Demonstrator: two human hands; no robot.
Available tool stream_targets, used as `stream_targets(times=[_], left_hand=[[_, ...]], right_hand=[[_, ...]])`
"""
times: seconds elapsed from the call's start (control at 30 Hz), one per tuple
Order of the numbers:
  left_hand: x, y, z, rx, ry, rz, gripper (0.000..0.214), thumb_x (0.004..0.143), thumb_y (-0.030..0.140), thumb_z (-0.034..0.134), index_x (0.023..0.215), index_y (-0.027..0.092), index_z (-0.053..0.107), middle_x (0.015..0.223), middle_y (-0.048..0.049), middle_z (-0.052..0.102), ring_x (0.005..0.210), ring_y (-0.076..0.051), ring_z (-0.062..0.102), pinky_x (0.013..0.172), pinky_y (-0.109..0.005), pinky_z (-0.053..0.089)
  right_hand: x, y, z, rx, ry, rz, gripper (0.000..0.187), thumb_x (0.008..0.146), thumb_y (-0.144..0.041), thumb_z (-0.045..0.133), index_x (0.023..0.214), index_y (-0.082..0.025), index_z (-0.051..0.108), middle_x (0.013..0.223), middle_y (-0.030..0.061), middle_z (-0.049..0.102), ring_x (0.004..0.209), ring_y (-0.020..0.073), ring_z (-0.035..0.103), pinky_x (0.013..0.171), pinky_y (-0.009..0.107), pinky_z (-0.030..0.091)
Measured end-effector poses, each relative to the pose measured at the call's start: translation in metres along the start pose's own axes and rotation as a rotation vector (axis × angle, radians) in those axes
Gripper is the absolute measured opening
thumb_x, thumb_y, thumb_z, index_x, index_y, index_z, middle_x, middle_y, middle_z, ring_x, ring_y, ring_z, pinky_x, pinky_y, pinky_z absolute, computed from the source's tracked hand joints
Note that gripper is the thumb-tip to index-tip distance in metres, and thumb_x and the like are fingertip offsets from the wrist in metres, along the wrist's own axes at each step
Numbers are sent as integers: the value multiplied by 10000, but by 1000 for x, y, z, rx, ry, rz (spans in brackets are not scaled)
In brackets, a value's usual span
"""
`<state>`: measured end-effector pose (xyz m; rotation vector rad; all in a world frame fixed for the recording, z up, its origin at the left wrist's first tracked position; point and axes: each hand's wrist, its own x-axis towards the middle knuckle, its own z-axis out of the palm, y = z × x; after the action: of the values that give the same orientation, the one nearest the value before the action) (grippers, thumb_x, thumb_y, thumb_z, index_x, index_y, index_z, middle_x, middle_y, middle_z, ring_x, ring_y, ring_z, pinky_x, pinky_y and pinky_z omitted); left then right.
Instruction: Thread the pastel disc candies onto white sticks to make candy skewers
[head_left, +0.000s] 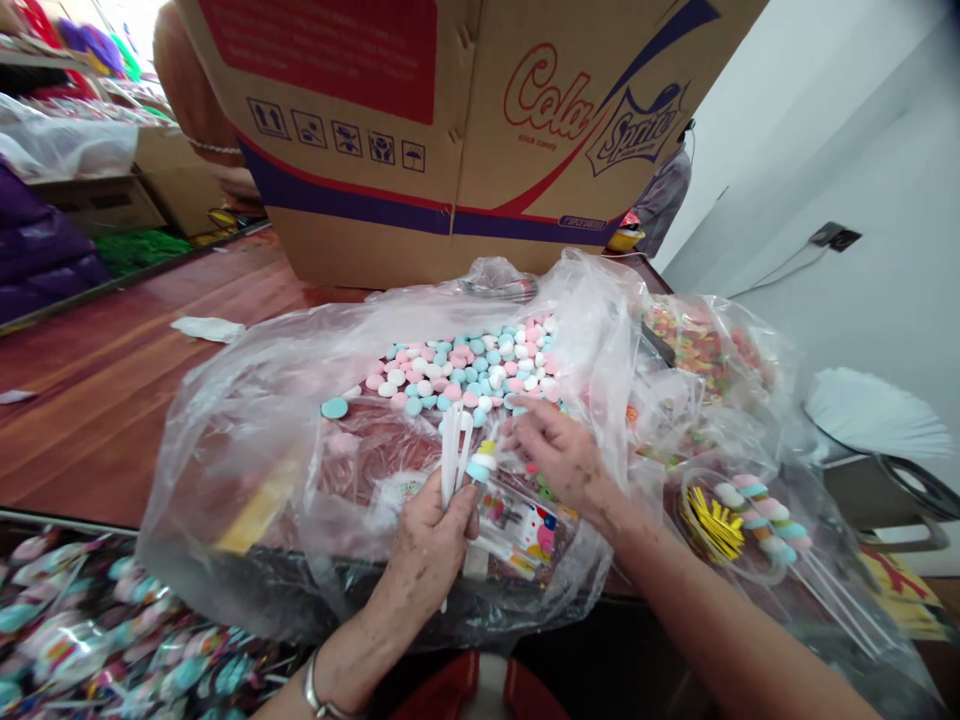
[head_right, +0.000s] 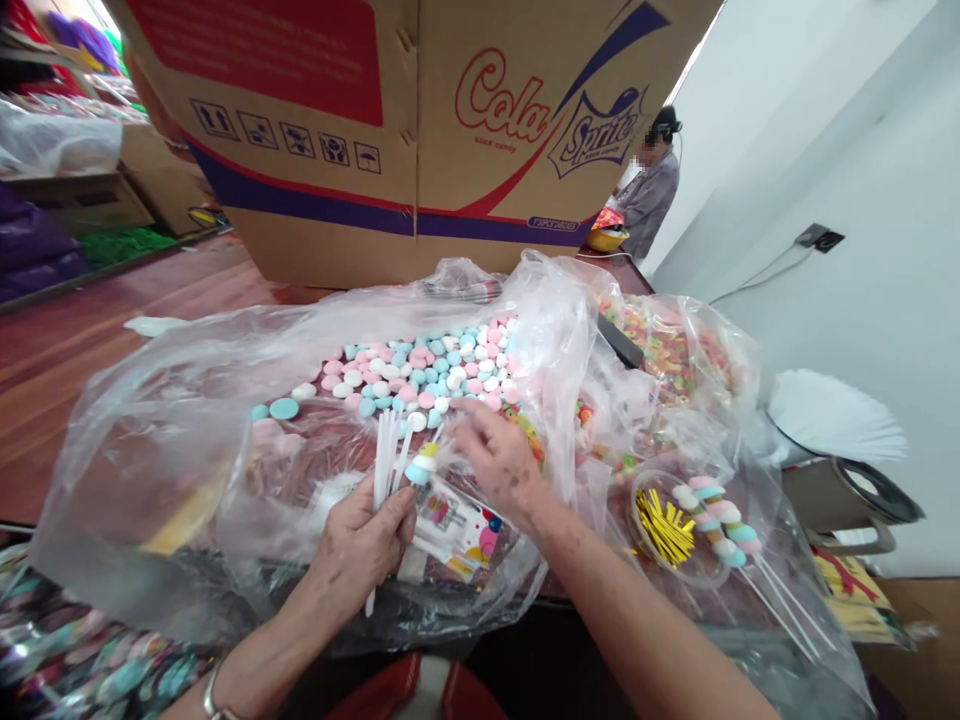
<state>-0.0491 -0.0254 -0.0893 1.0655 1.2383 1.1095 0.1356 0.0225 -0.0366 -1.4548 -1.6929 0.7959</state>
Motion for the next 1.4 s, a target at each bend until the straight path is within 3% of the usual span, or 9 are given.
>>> stream_targets(times=[0.1, 0.2, 0.3, 0.4, 0.6, 0.8, 0.97, 1.13, 1.4], left_hand=[[0, 2, 0, 13, -32, 7, 243, 848, 416, 637, 706, 223, 594, 506, 37, 538, 431, -128, 440, 394, -223, 289], [-1, 6, -1, 13, -39, 5, 256, 841, 421, 643, 693, 225, 572, 507, 41, 536, 417, -119, 428, 387, -218, 284], [-2, 8, -1, 3, -30, 9, 265, 844, 424, 640, 694, 223, 556, 523, 40, 548, 407, -109, 417, 383, -215, 290], [-3, 7, -1, -3, -19, -2, 283, 859, 435, 626, 692, 222, 543, 544, 38, 560, 401, -100, 410, 382, -214, 293], [-2, 3, -2, -1, -26, -7, 275, 884, 443, 602, 732, 222, 542, 563, 46, 560, 397, -94, 404, 383, -210, 299], [-2, 4, -1, 12, -22, 1, 276, 872, 443, 604, 722, 220, 542, 558, 40, 566, 400, -96, 422, 388, -209, 314], [-2, 4, -1, 29, -23, 4, 282, 873, 453, 594, 720, 221, 543, 554, 40, 562, 397, -98, 421, 384, -209, 307], [-1, 0, -3, 48, -31, 2, 272, 879, 458, 587, 753, 219, 559, 569, 39, 573, 410, -104, 432, 388, -210, 310], [-1, 4, -2, 55, -28, 12, 263, 860, 446, 600, 735, 219, 553, 559, 38, 572, 418, -109, 450, 393, -211, 319]], right_hand=[[24, 2, -13, -381, 57, 72, 325, 980, -269, 454, 1229, -198, 649, 1047, 72, 731, 890, 197, 665, 796, 295, 499], [39, 4, -12, -788, -105, 56, 230, 978, -199, 461, 1043, -177, 680, 1095, 122, 691, 1015, 233, 621, 870, 303, 469], [40, 4, -2, -954, -238, 37, 246, 985, -149, 426, 1088, -176, 648, 1191, 148, 646, 1066, 247, 597, 884, 311, 464], [33, 2, 6, -995, -268, 0, 275, 967, -123, 437, 1172, -168, 615, 1231, 158, 633, 1124, 272, 574, 928, 337, 444], [27, -2, -2, -898, -341, 28, 235, 937, -125, 464, 1100, -170, 627, 1111, 124, 691, 1064, 248, 601, 867, 306, 436], [43, -3, -14, -907, -108, 81, 299, 982, -158, 402, 1217, -165, 588, 1122, 115, 687, 1017, 232, 628, 814, 295, 442], [51, -1, -9, -1090, -218, -49, 288, 996, -151, 419, 1155, -195, 655, 1150, 133, 658, 1053, 257, 604, 803, 309, 459], [49, 1, 0, -1205, -238, -159, 291, 977, -115, 434, 1145, -169, 665, 1174, 171, 630, 1095, 298, 571, 826, 355, 481], [57, 1, 0, -1193, -348, -177, 298, 955, -101, 445, 1093, -153, 704, 1165, 177, 646, 1146, 307, 567, 841, 370, 504]])
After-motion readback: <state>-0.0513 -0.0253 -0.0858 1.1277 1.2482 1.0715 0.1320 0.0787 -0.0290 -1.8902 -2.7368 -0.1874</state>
